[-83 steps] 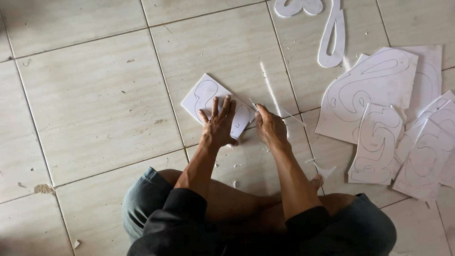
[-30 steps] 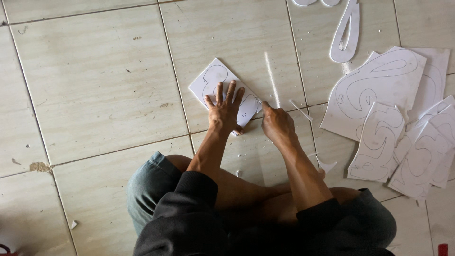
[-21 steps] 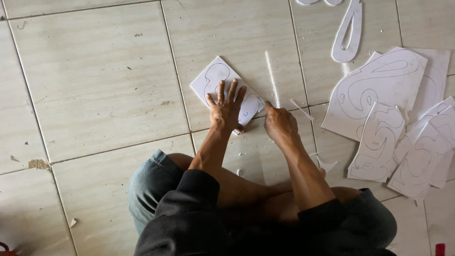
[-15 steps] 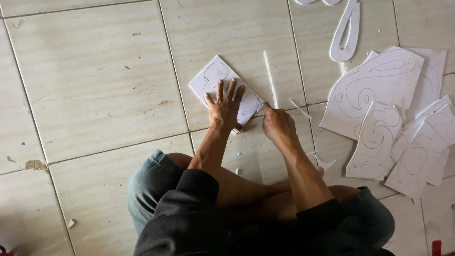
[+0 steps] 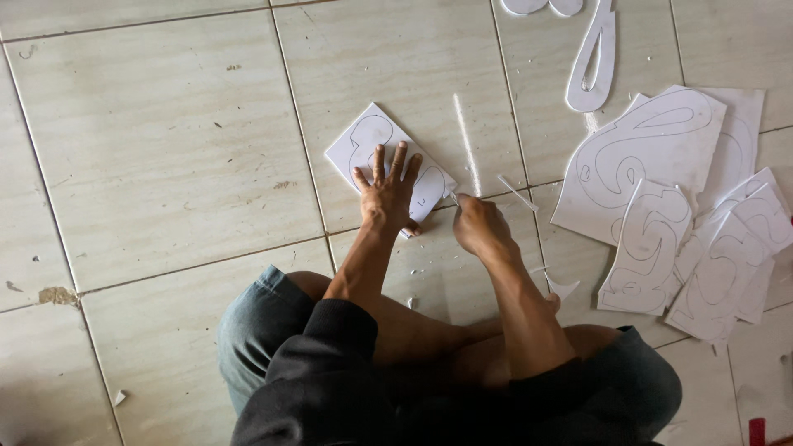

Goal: The person sits on a tiled floor and uses a craft knife to cut out a letter shape from a white sheet. They carefully follow the drawn outline, rotating the sheet as needed, and place the finished cutout aside.

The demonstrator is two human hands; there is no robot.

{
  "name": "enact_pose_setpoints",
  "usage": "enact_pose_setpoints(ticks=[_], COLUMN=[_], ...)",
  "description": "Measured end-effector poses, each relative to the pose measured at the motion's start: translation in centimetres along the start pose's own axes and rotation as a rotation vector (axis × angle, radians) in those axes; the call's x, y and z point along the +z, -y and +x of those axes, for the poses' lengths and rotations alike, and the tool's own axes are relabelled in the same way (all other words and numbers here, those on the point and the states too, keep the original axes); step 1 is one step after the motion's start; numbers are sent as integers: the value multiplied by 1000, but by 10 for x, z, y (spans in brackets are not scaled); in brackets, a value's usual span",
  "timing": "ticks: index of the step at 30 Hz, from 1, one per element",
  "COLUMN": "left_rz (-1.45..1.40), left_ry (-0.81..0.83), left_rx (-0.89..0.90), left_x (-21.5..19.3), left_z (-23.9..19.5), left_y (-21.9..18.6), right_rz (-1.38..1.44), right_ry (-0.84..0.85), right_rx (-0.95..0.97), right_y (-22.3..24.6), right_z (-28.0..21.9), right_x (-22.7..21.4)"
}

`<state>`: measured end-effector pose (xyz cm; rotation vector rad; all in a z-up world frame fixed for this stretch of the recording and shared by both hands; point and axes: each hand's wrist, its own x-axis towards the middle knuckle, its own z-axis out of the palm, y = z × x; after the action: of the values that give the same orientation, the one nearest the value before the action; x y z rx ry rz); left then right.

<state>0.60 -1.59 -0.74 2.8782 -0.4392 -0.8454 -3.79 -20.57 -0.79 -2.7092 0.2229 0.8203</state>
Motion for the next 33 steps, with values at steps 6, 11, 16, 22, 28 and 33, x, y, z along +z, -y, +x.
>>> enact_pose_setpoints(ticks=[6, 11, 16, 22, 28, 33], left_rz=[12, 6, -19, -16, -21, -24], left_ry=[-12, -31, -37, -53, -43, -27], left_rx=[13, 15, 25, 25, 24, 22], left_x=[-3, 5, 8, 11, 7, 4], left_z=[-2, 5, 5, 7, 4, 4], left_y=[0, 1, 2, 2, 1, 1], right_rz=[122, 33, -21, 12, 70, 13], right_ry=[-129, -168, -188, -186, -195, -170], right_rx=[6, -120, -149, -131, -105, -147], right_y=[44, 36, 29, 32, 36, 42], right_z=[-33, -10, 0, 1, -2, -10], right_x=[-45, -22, -8, -9, -13, -25])
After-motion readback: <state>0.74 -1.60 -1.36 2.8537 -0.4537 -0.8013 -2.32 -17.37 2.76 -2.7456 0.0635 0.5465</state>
